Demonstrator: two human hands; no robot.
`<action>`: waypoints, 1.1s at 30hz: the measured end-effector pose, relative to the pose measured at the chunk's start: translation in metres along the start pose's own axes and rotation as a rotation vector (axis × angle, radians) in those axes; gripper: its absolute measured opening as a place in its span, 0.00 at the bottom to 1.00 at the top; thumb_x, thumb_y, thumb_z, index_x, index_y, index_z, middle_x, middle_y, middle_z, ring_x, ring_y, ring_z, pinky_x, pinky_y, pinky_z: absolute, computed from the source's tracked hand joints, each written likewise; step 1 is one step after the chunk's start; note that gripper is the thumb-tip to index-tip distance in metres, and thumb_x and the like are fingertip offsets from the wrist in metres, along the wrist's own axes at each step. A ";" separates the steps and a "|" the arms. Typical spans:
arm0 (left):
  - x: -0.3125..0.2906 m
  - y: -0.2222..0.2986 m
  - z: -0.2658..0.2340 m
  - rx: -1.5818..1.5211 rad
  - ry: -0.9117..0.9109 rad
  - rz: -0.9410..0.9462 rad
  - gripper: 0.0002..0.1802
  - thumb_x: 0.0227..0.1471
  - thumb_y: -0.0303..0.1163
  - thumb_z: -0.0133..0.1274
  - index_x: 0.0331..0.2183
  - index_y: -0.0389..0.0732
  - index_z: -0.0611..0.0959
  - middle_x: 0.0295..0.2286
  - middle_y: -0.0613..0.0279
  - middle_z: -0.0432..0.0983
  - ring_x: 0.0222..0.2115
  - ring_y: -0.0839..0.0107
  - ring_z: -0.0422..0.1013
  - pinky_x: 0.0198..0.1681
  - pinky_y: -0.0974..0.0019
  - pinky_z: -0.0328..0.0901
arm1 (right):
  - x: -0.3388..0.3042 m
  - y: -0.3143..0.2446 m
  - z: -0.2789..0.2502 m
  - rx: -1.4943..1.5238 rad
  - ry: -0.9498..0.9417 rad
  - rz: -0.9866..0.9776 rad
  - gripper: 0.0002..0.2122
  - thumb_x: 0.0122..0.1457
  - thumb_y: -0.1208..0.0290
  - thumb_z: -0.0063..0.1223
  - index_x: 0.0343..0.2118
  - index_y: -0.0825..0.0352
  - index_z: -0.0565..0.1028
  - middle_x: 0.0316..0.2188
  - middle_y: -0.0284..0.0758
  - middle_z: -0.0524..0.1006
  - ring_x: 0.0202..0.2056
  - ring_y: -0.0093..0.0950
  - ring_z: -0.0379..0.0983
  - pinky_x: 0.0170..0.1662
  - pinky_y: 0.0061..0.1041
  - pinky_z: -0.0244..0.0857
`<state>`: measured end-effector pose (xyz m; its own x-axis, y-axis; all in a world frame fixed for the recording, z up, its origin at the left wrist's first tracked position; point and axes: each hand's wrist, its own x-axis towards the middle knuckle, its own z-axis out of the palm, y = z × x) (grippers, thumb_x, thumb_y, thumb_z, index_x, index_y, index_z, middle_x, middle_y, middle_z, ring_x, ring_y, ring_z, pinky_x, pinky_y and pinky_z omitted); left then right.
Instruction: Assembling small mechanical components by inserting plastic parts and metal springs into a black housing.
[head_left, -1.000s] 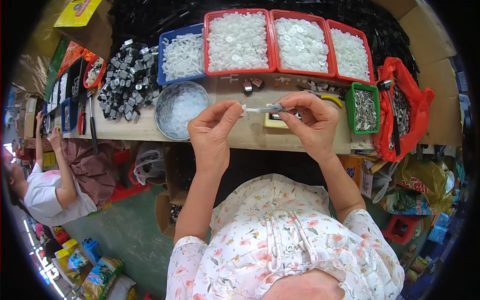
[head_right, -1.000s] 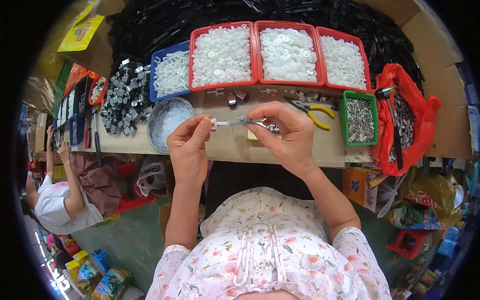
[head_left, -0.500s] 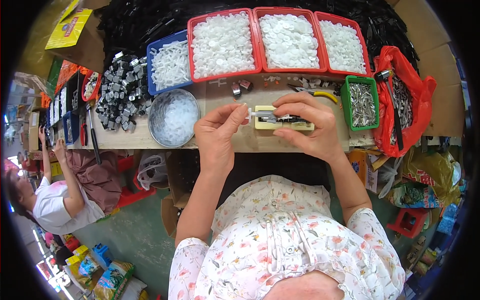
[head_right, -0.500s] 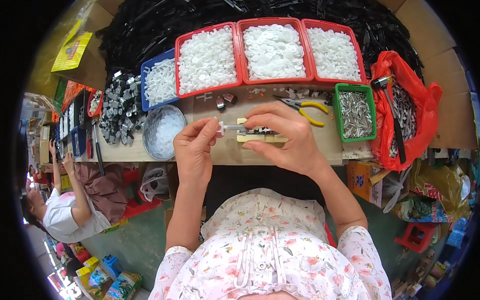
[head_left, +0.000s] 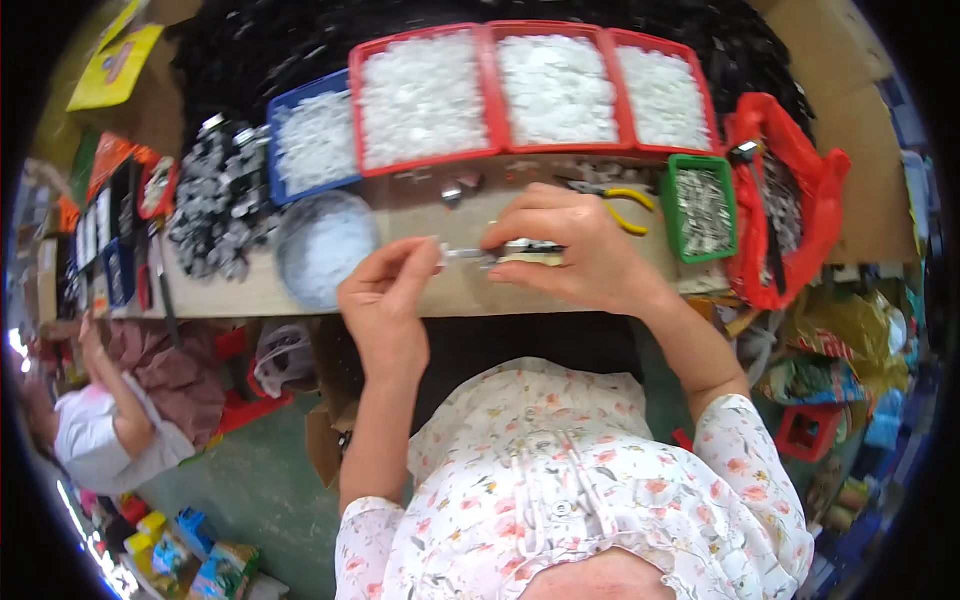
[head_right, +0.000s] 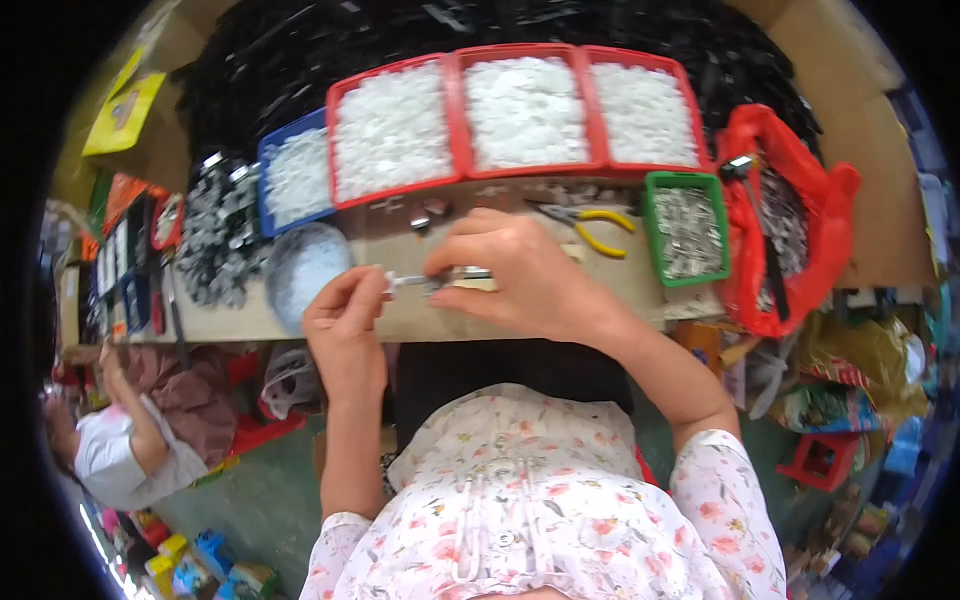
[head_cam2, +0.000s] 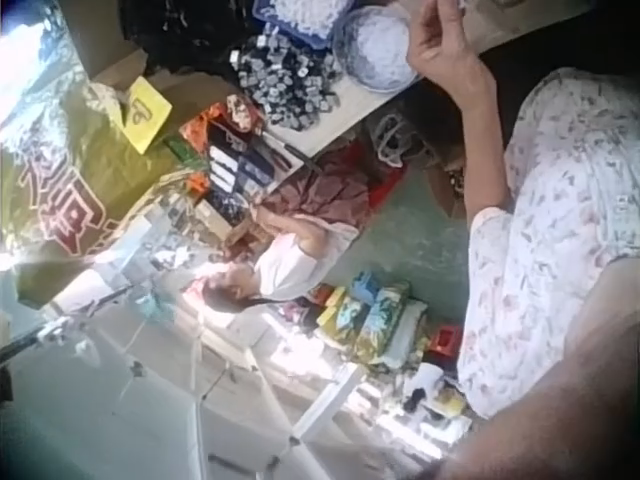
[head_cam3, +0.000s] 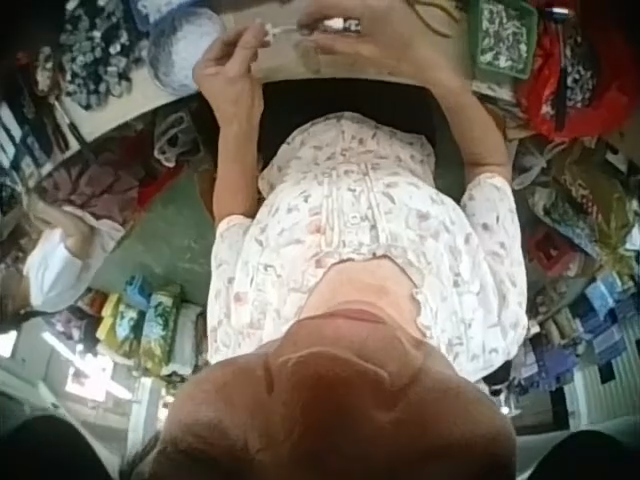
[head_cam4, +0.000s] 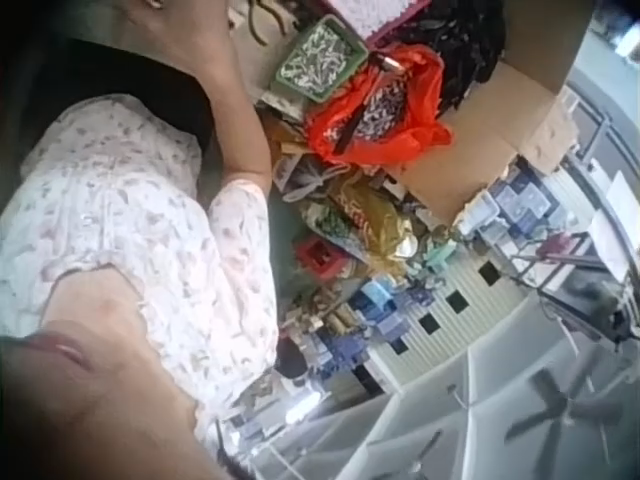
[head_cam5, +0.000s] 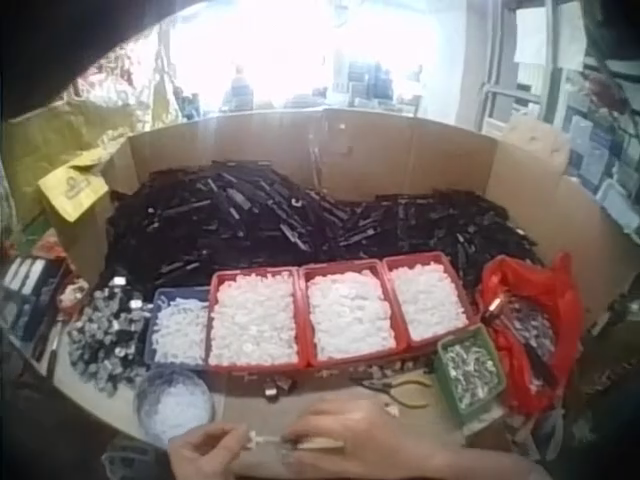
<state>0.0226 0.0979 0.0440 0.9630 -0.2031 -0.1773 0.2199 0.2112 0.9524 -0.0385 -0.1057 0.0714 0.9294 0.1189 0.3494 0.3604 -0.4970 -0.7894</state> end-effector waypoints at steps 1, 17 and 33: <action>-0.004 -0.001 0.007 0.037 -0.024 -0.015 0.07 0.51 0.24 0.62 0.34 0.32 0.85 0.28 0.61 0.82 0.28 0.76 0.76 0.35 0.73 0.70 | -0.002 0.000 -0.006 -0.049 -0.029 0.031 0.12 0.46 0.75 0.69 0.34 0.70 0.80 0.33 0.37 0.79 0.36 0.35 0.76 0.39 0.30 0.69; -0.002 -0.003 0.011 0.363 -0.379 0.357 0.18 0.45 0.17 0.64 0.41 0.34 0.85 0.31 0.61 0.81 0.29 0.77 0.73 0.32 0.75 0.63 | -0.016 -0.004 -0.036 -0.132 -0.032 0.024 0.15 0.41 0.79 0.67 0.35 0.69 0.79 0.32 0.37 0.77 0.36 0.35 0.74 0.39 0.30 0.68; 0.012 -0.042 0.044 0.795 -0.487 0.822 0.14 0.43 0.28 0.65 0.36 0.36 0.84 0.33 0.57 0.77 0.35 0.61 0.72 0.35 0.61 0.67 | -0.073 0.017 -0.062 -0.371 -0.017 0.267 0.14 0.44 0.79 0.66 0.36 0.69 0.78 0.35 0.37 0.76 0.40 0.37 0.73 0.43 0.32 0.68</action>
<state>0.0183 0.0445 0.0123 0.5745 -0.6545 0.4916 -0.7402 -0.1589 0.6534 -0.1047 -0.1757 0.0638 0.9881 -0.0432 0.1474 0.0574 -0.7862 -0.6153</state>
